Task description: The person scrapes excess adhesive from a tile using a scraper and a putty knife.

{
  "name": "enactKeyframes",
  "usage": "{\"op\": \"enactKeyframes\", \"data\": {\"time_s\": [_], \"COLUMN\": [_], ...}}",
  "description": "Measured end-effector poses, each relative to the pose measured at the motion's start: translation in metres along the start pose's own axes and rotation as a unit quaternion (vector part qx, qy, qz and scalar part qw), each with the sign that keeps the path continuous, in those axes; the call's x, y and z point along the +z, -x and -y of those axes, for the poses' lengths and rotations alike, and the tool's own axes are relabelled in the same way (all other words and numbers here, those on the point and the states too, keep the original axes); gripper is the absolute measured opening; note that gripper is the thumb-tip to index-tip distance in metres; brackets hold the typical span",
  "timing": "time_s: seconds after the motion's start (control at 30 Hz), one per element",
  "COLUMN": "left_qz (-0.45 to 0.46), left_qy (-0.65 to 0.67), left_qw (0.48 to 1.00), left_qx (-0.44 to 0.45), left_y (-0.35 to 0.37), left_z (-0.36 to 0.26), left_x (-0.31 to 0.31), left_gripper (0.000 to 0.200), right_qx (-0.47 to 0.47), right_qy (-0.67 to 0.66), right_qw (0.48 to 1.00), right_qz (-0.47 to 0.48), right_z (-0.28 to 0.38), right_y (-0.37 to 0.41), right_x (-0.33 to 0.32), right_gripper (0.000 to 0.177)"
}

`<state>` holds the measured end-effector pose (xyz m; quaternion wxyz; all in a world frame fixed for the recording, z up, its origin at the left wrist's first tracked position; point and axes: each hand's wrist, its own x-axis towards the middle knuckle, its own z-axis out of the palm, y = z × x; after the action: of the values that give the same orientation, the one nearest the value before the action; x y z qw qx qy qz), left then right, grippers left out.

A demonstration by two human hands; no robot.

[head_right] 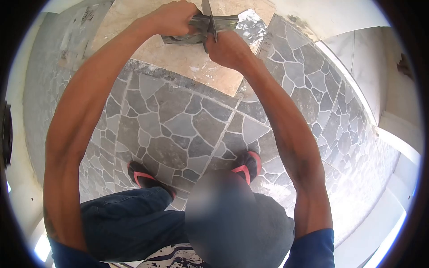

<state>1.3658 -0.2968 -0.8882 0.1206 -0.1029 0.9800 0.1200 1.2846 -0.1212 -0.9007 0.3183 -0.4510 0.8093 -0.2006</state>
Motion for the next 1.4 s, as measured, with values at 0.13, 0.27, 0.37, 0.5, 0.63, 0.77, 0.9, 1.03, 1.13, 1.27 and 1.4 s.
{"op": "enactKeyframes", "data": {"time_s": [0.13, 0.27, 0.37, 0.5, 0.63, 0.77, 0.9, 1.03, 1.13, 1.27, 1.4], "left_qz": [-0.009, -0.026, -0.022, -0.018, 0.012, -0.028, -0.007, 0.01, 0.007, -0.043, -0.012], "left_qy": [-0.029, -0.062, -0.049, 0.014, -0.011, -0.014, -0.001, 0.041, 0.01, -0.016, -0.005], "left_qw": [1.0, 0.998, 0.999, 1.0, 1.0, 0.999, 1.0, 0.999, 1.0, 0.998, 1.0], "left_qx": [0.005, 0.013, -0.009, -0.012, -0.02, 0.025, -0.013, -0.024, -0.002, 0.042, -0.009], "left_y": [-0.002, 0.005, 0.001, 0.002, -0.004, -0.007, -0.007, -0.006, -0.007, -0.008, -0.007], "left_z": [-0.004, -0.013, -0.009, -0.003, -0.005, 0.007, 0.005, 0.006, 0.005, 0.008, 0.004], "left_x": [0.003, 0.008, 0.007, 0.001, 0.0, 0.013, 0.005, -0.001, 0.001, 0.011, 0.004], "left_gripper": [0.021, 0.021, 0.021, 0.021, 0.021, 0.022, 0.021, 0.021, 0.02, 0.019, 0.02], "right_qx": [-0.018, -0.056, -0.022, 0.012, -0.023, -0.052, -0.036, 0.009, -0.026, -0.056, -0.057], "right_qy": [0.027, 0.004, 0.023, 0.0, 0.003, 0.007, 0.026, -0.004, 0.012, 0.004, 0.005], "right_qw": [0.999, 0.997, 0.999, 0.999, 0.999, 0.997, 0.998, 1.0, 1.0, 0.997, 0.997], "right_qz": [-0.013, -0.047, -0.043, -0.029, -0.03, -0.051, -0.053, -0.003, -0.008, -0.052, -0.058], "right_z": [-0.016, -0.031, -0.012, -0.011, -0.021, -0.014, -0.01, -0.014, -0.019, -0.015, -0.014], "right_y": [0.002, -0.024, -0.018, 0.007, -0.011, -0.025, -0.018, 0.008, -0.006, -0.023, -0.022], "right_x": [0.011, 0.019, 0.007, 0.017, 0.019, 0.015, 0.013, 0.018, 0.021, 0.015, 0.01], "right_gripper": [0.046, 0.047, 0.048, 0.047, 0.045, 0.042, 0.04, 0.04, 0.04, 0.044, 0.053]}}
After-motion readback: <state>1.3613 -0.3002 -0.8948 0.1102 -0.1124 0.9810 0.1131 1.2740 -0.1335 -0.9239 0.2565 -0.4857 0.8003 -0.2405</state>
